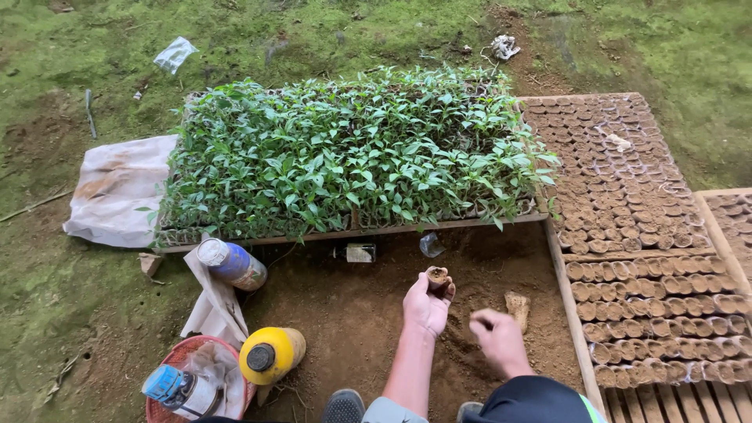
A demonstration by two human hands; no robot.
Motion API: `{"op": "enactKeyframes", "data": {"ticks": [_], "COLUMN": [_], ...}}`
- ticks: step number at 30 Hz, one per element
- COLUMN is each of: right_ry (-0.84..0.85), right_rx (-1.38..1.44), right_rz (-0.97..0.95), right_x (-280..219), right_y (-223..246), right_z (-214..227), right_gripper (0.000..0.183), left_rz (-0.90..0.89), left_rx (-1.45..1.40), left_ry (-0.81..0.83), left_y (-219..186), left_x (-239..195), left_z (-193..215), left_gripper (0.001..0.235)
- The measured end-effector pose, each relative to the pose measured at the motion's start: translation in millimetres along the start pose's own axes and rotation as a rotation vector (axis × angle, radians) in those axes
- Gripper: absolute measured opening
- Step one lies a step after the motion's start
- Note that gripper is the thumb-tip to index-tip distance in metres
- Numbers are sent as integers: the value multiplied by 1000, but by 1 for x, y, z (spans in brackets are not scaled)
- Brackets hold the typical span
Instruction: The person fills small plastic nursery bags with soil from a pile on the ground, then places the filled bags into wooden trays. The person repeats this process multiple times, handling the bags and soil by hand.
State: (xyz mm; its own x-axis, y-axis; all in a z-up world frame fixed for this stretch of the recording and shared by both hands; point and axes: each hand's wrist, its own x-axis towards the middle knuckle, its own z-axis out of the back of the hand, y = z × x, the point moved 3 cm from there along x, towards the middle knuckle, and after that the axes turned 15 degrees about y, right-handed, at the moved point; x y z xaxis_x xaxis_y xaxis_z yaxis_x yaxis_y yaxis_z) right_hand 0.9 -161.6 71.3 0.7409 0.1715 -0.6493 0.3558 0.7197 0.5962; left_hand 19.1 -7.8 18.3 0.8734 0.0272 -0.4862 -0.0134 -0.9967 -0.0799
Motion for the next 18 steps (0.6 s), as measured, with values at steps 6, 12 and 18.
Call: {"op": "enactKeyframes", "data": {"ticks": [6, 12, 18], "right_ry": [-218, -270, -336], "right_rx": [170, -24, 206], "right_rz": [443, 570, 489], "right_x": [-5, 12, 18], "right_y": [69, 75, 53], "right_z": [38, 41, 44], "right_gripper": [8, 20, 28], "left_rz": [54, 14, 35], "left_rx": [96, -83, 5], "left_ry": [17, 2, 25], "left_y": [21, 31, 42], "left_x": [30, 21, 16], "left_z": [28, 5, -2], "left_gripper": [29, 26, 27]}}
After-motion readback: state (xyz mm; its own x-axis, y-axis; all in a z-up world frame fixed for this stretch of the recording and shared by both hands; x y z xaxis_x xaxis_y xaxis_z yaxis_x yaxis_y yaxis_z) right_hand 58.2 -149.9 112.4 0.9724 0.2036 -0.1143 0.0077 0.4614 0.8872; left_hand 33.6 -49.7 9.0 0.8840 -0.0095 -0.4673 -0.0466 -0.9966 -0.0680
